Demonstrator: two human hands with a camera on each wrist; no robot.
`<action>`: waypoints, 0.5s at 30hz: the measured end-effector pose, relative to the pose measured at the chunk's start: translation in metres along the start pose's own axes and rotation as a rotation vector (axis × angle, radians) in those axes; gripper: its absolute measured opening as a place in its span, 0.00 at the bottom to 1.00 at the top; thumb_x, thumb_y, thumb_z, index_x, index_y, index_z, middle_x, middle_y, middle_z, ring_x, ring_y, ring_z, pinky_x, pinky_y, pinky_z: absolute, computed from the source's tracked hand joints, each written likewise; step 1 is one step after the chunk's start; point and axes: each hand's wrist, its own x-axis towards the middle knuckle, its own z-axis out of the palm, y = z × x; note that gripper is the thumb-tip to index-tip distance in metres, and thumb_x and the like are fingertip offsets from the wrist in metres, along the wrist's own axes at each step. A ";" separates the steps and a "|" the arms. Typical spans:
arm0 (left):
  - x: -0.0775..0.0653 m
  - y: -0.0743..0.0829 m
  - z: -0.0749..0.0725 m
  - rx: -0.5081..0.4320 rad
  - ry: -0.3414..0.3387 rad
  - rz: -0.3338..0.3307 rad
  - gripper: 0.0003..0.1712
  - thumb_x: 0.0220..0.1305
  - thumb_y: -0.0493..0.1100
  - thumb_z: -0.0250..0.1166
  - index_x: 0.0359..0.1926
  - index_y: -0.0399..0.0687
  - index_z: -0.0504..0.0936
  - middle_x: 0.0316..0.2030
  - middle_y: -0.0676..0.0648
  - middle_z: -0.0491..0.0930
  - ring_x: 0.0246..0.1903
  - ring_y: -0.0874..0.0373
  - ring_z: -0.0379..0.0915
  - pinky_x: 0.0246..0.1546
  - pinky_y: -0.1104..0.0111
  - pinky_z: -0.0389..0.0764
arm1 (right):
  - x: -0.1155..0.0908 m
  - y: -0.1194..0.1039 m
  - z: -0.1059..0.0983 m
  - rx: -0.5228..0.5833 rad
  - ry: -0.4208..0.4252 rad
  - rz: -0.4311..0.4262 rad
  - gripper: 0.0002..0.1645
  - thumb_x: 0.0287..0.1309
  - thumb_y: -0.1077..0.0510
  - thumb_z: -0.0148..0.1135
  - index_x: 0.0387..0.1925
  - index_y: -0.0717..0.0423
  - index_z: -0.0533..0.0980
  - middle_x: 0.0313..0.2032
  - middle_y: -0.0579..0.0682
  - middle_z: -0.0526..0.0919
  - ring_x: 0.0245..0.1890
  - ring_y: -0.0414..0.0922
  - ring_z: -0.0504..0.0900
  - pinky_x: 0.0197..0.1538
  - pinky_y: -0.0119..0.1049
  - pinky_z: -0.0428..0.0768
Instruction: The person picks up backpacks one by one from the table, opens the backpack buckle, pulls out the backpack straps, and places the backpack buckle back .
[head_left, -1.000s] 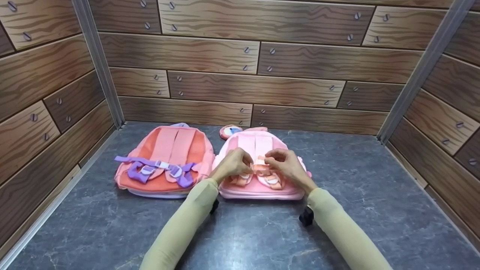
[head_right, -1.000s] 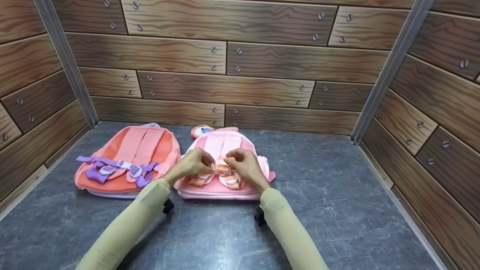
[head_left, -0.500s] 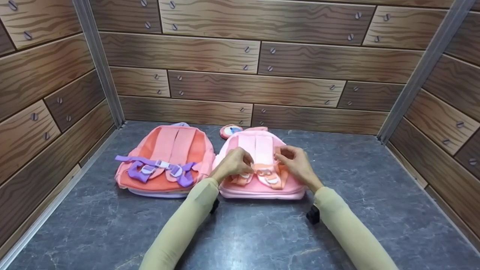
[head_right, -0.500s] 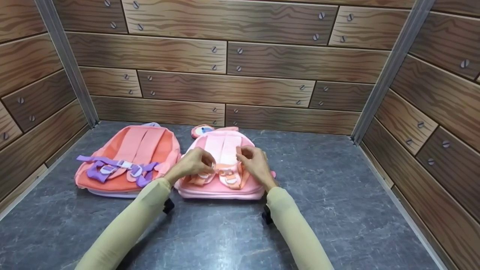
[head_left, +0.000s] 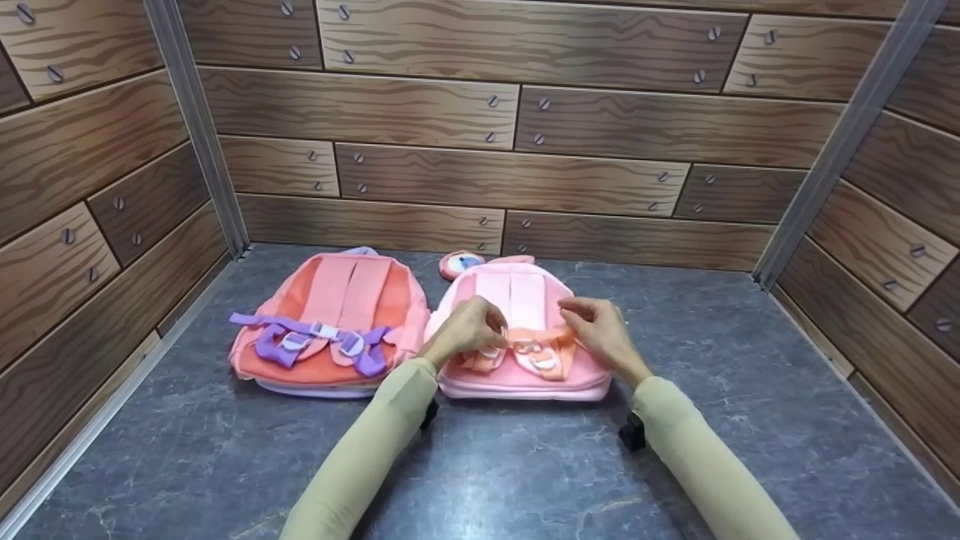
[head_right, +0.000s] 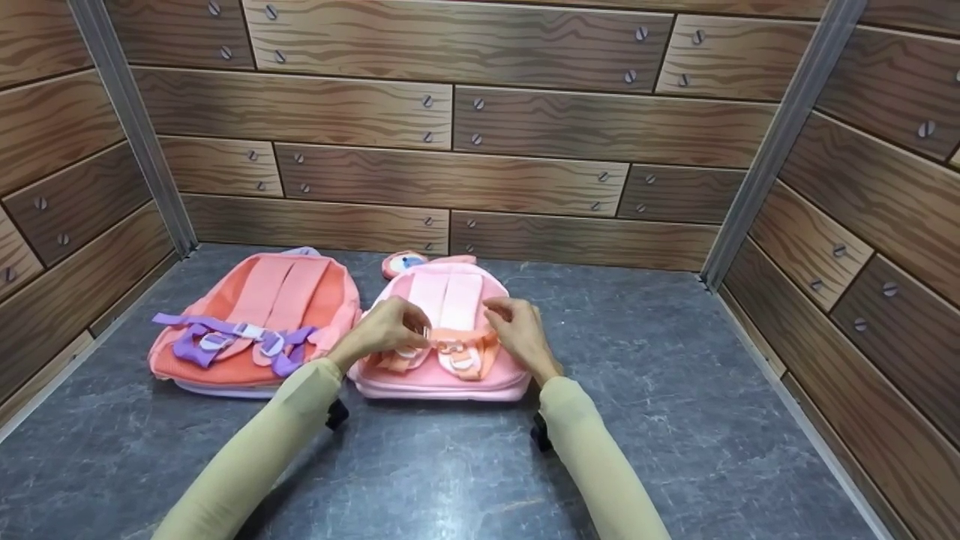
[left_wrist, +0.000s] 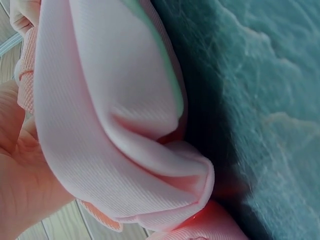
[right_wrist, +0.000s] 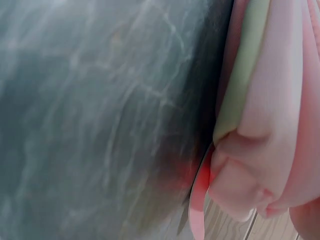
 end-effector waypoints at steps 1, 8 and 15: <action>0.000 0.000 0.000 -0.002 -0.003 -0.005 0.09 0.55 0.32 0.78 0.38 0.35 0.90 0.28 0.49 0.84 0.21 0.64 0.72 0.20 0.75 0.72 | -0.001 0.000 0.000 -0.011 -0.002 0.001 0.17 0.71 0.63 0.65 0.57 0.67 0.83 0.53 0.64 0.87 0.55 0.57 0.85 0.59 0.42 0.82; 0.000 0.000 0.001 0.000 -0.007 0.002 0.10 0.56 0.31 0.77 0.40 0.36 0.90 0.30 0.48 0.85 0.26 0.62 0.74 0.24 0.74 0.74 | -0.006 -0.008 0.008 0.004 -0.014 -0.061 0.15 0.68 0.65 0.67 0.53 0.68 0.85 0.52 0.66 0.87 0.57 0.62 0.85 0.66 0.56 0.76; -0.001 -0.001 0.001 -0.017 0.006 0.025 0.11 0.55 0.30 0.75 0.41 0.36 0.89 0.30 0.48 0.86 0.28 0.63 0.75 0.29 0.74 0.75 | -0.012 -0.019 0.027 0.074 -0.106 -0.103 0.12 0.66 0.65 0.70 0.48 0.66 0.87 0.47 0.57 0.90 0.49 0.49 0.86 0.54 0.35 0.81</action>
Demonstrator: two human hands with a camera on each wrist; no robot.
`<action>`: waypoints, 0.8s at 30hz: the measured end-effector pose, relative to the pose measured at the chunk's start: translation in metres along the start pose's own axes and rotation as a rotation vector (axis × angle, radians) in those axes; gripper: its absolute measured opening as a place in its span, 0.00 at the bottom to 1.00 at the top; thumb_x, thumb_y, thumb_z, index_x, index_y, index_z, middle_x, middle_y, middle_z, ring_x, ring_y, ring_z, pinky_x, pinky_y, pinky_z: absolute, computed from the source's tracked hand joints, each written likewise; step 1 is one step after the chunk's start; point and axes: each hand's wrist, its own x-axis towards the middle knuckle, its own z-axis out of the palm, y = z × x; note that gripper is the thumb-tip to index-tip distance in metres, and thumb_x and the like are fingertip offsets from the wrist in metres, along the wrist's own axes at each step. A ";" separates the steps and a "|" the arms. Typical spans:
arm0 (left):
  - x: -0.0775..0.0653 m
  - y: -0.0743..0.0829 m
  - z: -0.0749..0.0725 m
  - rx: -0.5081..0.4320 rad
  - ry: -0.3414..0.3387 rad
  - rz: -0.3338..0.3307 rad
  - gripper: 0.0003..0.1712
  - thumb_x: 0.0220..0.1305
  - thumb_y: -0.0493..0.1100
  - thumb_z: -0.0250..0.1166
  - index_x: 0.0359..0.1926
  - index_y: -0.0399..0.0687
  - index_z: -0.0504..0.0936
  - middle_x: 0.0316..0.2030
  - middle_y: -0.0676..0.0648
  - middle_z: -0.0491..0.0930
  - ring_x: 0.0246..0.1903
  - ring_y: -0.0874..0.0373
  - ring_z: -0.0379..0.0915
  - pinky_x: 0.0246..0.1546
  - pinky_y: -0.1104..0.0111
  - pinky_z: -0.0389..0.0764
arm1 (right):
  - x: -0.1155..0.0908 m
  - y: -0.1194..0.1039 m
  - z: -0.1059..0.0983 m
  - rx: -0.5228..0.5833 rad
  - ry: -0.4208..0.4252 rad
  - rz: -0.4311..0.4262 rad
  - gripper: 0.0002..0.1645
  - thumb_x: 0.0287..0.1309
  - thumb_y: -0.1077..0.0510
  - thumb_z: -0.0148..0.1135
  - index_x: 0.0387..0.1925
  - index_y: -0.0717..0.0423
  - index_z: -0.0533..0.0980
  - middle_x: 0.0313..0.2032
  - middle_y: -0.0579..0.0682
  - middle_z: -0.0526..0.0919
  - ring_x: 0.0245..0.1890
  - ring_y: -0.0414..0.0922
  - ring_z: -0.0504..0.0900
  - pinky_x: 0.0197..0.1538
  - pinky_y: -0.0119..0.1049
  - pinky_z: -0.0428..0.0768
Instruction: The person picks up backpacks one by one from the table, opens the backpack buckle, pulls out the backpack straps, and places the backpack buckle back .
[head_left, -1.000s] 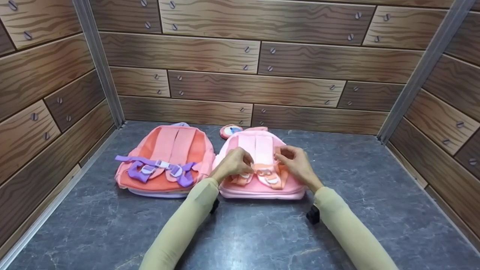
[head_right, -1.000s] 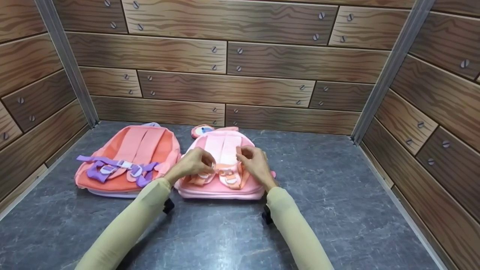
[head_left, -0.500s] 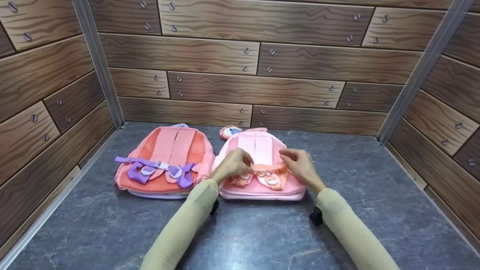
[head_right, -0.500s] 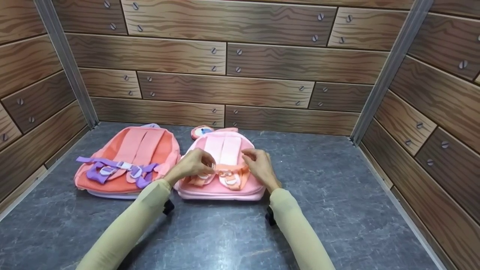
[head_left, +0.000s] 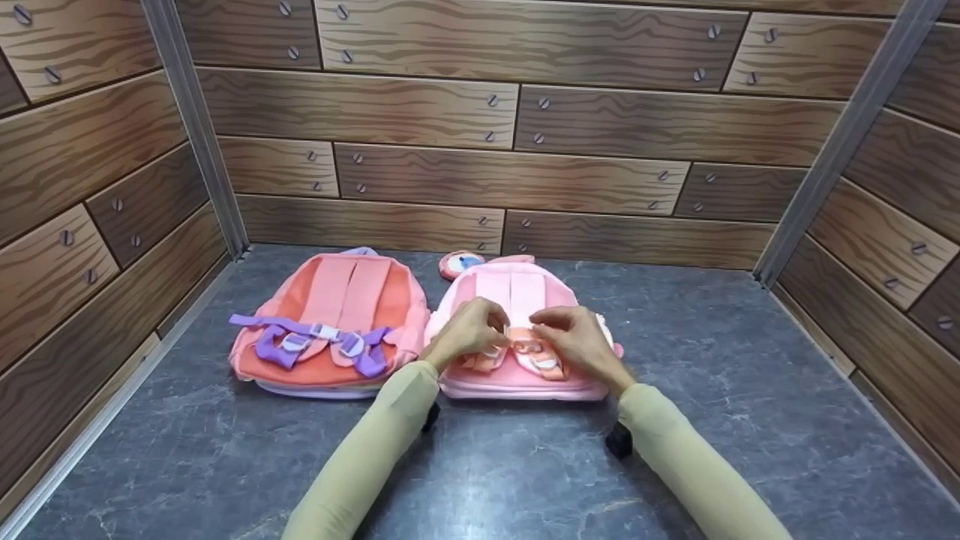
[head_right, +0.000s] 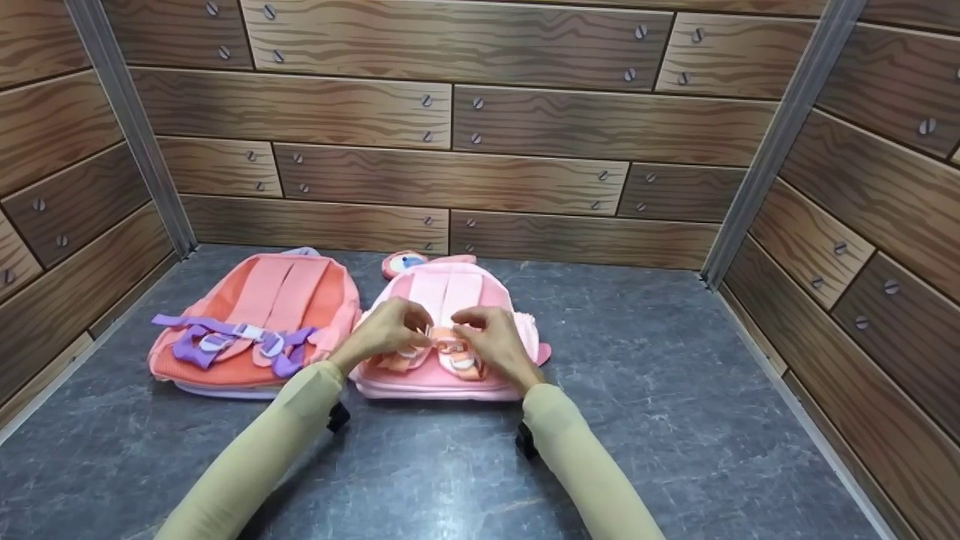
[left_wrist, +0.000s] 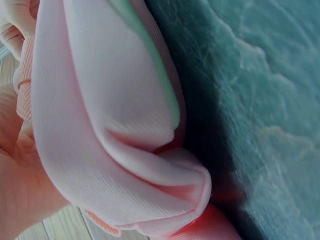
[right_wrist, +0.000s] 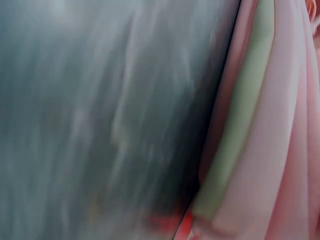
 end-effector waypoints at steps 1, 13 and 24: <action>0.000 0.000 0.000 0.001 0.002 0.006 0.11 0.54 0.30 0.75 0.41 0.36 0.89 0.30 0.48 0.86 0.28 0.63 0.75 0.29 0.74 0.75 | 0.000 0.000 0.002 0.016 -0.016 -0.009 0.12 0.66 0.66 0.70 0.49 0.67 0.87 0.46 0.57 0.90 0.47 0.48 0.86 0.52 0.32 0.81; 0.001 -0.001 0.004 -0.016 0.019 0.046 0.11 0.52 0.28 0.76 0.38 0.36 0.88 0.29 0.46 0.87 0.28 0.64 0.77 0.29 0.74 0.78 | 0.002 -0.007 0.019 -0.027 -0.141 -0.042 0.11 0.63 0.59 0.76 0.46 0.58 0.90 0.42 0.51 0.91 0.37 0.43 0.85 0.41 0.30 0.79; 0.001 -0.001 0.002 -0.070 0.015 0.030 0.15 0.52 0.28 0.78 0.42 0.34 0.86 0.33 0.42 0.89 0.31 0.61 0.80 0.33 0.71 0.83 | 0.005 -0.009 0.021 -0.018 -0.173 -0.044 0.14 0.61 0.66 0.74 0.49 0.62 0.86 0.45 0.54 0.89 0.45 0.50 0.86 0.52 0.43 0.84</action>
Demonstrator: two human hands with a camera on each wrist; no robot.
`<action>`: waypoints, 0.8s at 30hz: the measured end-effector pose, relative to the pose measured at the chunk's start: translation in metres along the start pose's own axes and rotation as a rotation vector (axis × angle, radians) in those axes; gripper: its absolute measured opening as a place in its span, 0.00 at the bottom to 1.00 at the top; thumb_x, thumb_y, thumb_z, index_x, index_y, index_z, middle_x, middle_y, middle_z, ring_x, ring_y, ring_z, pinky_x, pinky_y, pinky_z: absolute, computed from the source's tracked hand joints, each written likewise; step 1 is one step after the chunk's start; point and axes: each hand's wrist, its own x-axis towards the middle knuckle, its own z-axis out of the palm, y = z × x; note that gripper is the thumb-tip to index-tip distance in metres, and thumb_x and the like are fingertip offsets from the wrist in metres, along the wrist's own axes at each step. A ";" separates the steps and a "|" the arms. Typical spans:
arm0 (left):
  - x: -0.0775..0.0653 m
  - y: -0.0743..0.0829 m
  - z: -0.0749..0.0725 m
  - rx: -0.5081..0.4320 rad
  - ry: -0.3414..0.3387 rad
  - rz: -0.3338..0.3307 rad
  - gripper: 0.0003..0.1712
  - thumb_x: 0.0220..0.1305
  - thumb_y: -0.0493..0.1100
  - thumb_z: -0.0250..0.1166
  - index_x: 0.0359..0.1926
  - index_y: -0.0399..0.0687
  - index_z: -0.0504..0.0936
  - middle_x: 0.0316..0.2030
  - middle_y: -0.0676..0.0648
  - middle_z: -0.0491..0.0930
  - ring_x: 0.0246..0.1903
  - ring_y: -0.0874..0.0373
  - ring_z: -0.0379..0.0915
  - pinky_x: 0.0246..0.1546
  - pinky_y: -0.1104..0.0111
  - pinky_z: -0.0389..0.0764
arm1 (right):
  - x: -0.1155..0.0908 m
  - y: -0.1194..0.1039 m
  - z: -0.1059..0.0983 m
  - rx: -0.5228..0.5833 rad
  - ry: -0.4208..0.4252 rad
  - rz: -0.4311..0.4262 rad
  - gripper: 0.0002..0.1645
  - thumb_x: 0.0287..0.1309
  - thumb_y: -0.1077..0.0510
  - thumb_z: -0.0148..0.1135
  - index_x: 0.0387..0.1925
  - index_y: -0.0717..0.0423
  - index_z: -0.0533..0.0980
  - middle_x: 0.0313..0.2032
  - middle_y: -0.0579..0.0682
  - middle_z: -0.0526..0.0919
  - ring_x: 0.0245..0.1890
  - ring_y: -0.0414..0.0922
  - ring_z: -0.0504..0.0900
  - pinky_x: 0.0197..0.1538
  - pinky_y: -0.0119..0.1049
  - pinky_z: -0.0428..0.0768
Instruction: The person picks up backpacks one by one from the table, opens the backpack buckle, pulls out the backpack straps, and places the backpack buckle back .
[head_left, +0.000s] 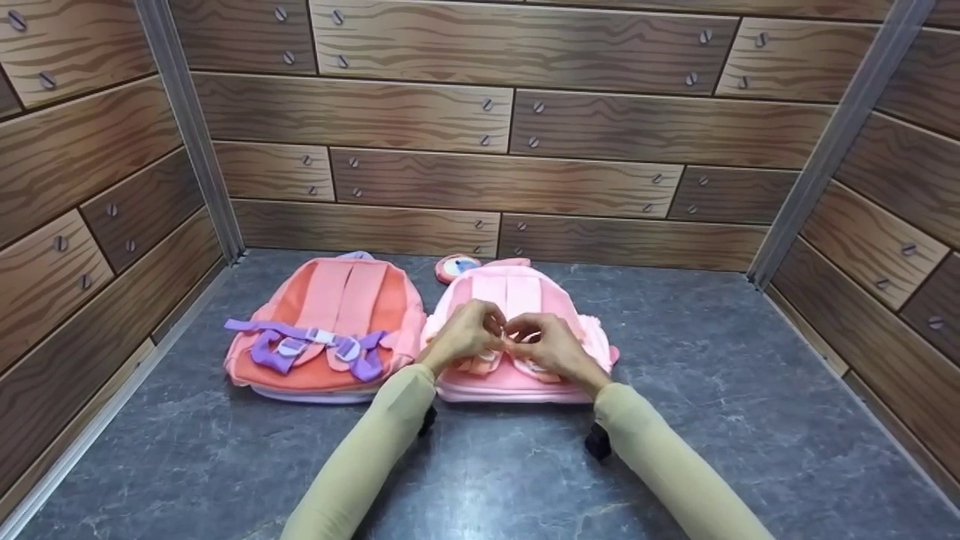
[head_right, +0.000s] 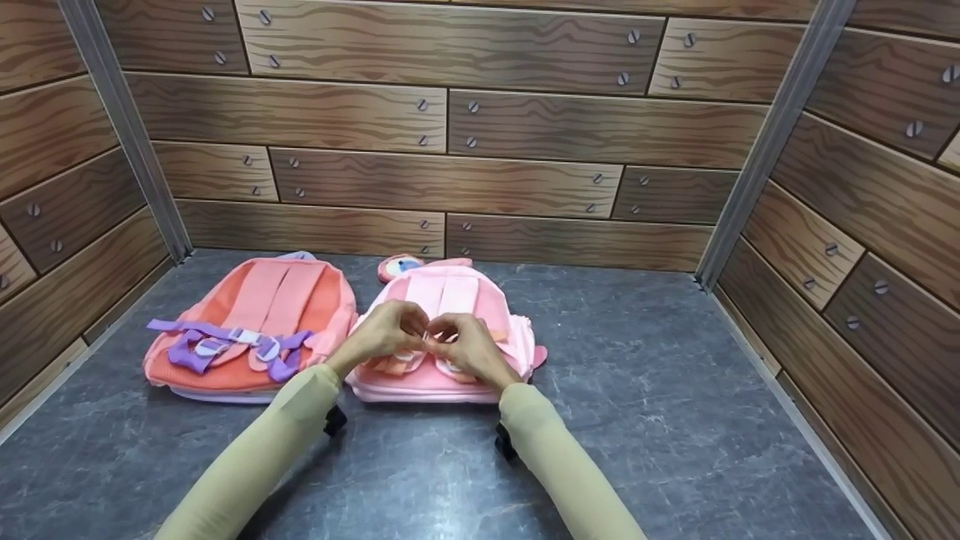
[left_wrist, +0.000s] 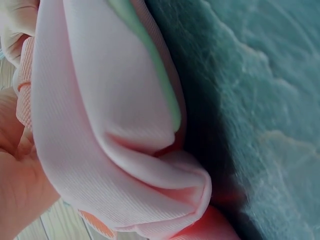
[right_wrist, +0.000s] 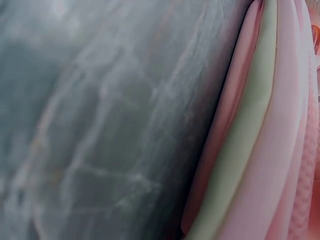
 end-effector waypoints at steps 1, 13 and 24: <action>0.000 0.000 0.000 -0.005 -0.002 -0.005 0.16 0.52 0.28 0.78 0.43 0.34 0.86 0.33 0.42 0.89 0.31 0.60 0.81 0.33 0.71 0.83 | 0.001 0.001 0.001 -0.003 -0.002 -0.015 0.15 0.60 0.67 0.74 0.49 0.63 0.86 0.45 0.55 0.89 0.45 0.51 0.86 0.53 0.45 0.85; 0.000 0.000 -0.004 -0.066 -0.038 -0.030 0.17 0.56 0.24 0.73 0.48 0.30 0.83 0.37 0.36 0.89 0.33 0.60 0.82 0.34 0.72 0.83 | 0.005 0.000 0.007 -0.061 0.024 -0.050 0.14 0.61 0.60 0.77 0.47 0.61 0.86 0.40 0.52 0.89 0.40 0.46 0.86 0.47 0.39 0.83; 0.000 -0.002 -0.003 0.039 -0.061 0.010 0.17 0.53 0.24 0.71 0.47 0.30 0.88 0.36 0.38 0.89 0.33 0.61 0.77 0.33 0.74 0.78 | 0.003 -0.002 0.000 -0.046 0.029 -0.012 0.13 0.61 0.64 0.74 0.48 0.62 0.86 0.43 0.53 0.89 0.43 0.47 0.84 0.49 0.41 0.83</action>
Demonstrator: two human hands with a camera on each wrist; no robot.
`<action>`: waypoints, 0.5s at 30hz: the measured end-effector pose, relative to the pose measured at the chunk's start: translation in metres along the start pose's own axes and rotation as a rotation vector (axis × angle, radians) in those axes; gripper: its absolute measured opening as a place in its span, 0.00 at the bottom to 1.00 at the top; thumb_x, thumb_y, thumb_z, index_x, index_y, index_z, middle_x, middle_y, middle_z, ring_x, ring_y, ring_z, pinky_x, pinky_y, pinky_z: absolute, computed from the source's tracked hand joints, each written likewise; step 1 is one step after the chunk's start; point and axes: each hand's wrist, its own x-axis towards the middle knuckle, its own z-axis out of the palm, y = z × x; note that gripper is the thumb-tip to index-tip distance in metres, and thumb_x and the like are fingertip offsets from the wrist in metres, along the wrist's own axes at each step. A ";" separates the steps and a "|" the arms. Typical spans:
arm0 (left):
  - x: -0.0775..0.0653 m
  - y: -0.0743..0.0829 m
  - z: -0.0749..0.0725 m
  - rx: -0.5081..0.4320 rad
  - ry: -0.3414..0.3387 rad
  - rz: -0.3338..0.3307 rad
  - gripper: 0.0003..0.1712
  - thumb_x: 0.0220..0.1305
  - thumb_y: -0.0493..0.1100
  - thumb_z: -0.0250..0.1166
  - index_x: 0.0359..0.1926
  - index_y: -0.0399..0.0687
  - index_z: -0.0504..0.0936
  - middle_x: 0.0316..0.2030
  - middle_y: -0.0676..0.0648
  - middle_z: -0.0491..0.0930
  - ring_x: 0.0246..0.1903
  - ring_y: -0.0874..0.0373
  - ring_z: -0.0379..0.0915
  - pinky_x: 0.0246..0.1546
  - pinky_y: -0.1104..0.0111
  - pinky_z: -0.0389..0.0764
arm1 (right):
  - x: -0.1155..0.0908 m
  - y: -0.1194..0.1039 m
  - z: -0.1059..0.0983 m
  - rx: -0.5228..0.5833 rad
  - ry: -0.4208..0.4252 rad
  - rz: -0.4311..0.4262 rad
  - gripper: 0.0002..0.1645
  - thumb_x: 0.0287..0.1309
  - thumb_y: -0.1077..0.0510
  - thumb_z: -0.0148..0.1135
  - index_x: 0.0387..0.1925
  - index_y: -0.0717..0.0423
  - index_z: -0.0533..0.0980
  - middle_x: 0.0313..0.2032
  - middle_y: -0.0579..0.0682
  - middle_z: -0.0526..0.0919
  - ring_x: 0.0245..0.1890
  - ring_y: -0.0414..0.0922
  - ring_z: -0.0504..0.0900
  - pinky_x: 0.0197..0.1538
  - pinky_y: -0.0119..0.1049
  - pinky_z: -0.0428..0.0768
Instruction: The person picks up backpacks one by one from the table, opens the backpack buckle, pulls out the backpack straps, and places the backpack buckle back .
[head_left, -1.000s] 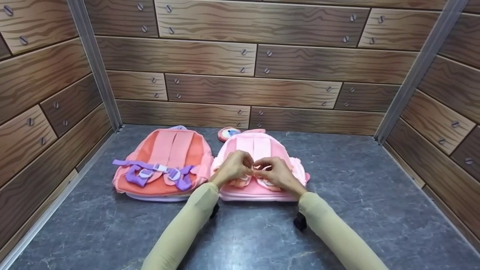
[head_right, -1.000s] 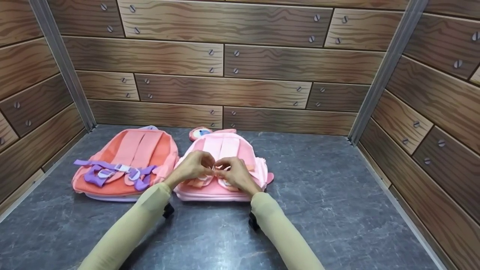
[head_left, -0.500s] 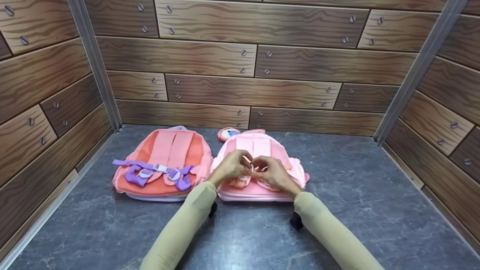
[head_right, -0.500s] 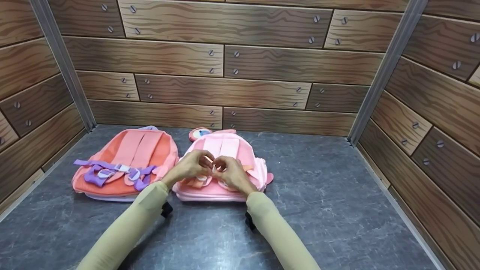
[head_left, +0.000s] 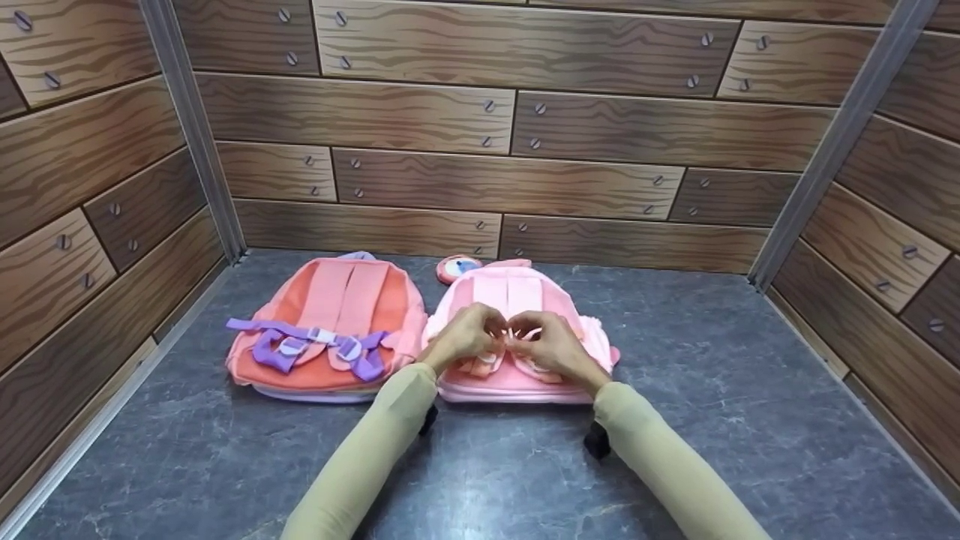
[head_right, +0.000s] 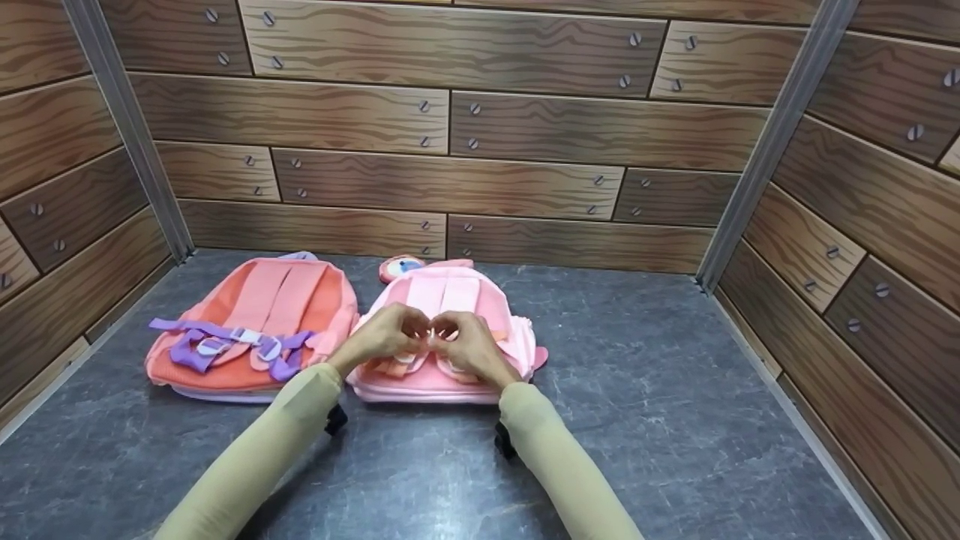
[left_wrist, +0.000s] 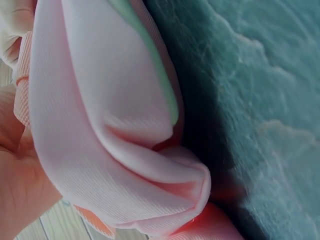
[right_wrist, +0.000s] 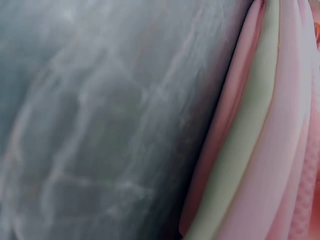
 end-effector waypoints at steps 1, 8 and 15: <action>0.000 0.000 0.000 0.001 0.000 -0.003 0.18 0.52 0.24 0.70 0.47 0.30 0.88 0.35 0.39 0.88 0.32 0.61 0.76 0.32 0.75 0.78 | 0.000 0.000 -0.001 0.001 0.001 -0.001 0.13 0.61 0.65 0.73 0.48 0.62 0.86 0.44 0.53 0.90 0.44 0.47 0.84 0.50 0.41 0.83; 0.001 0.002 0.004 0.024 0.006 -0.032 0.09 0.57 0.28 0.73 0.40 0.34 0.90 0.26 0.51 0.82 0.27 0.64 0.72 0.29 0.75 0.72 | 0.000 -0.003 -0.006 0.048 0.010 0.053 0.15 0.63 0.63 0.73 0.51 0.60 0.86 0.45 0.52 0.89 0.44 0.49 0.84 0.50 0.39 0.82; 0.001 0.001 0.006 0.021 0.011 -0.036 0.02 0.60 0.31 0.71 0.35 0.37 0.88 0.25 0.54 0.79 0.24 0.65 0.70 0.25 0.75 0.70 | -0.001 -0.004 -0.010 0.082 0.014 0.103 0.19 0.63 0.64 0.73 0.55 0.62 0.84 0.48 0.54 0.89 0.45 0.51 0.86 0.51 0.39 0.83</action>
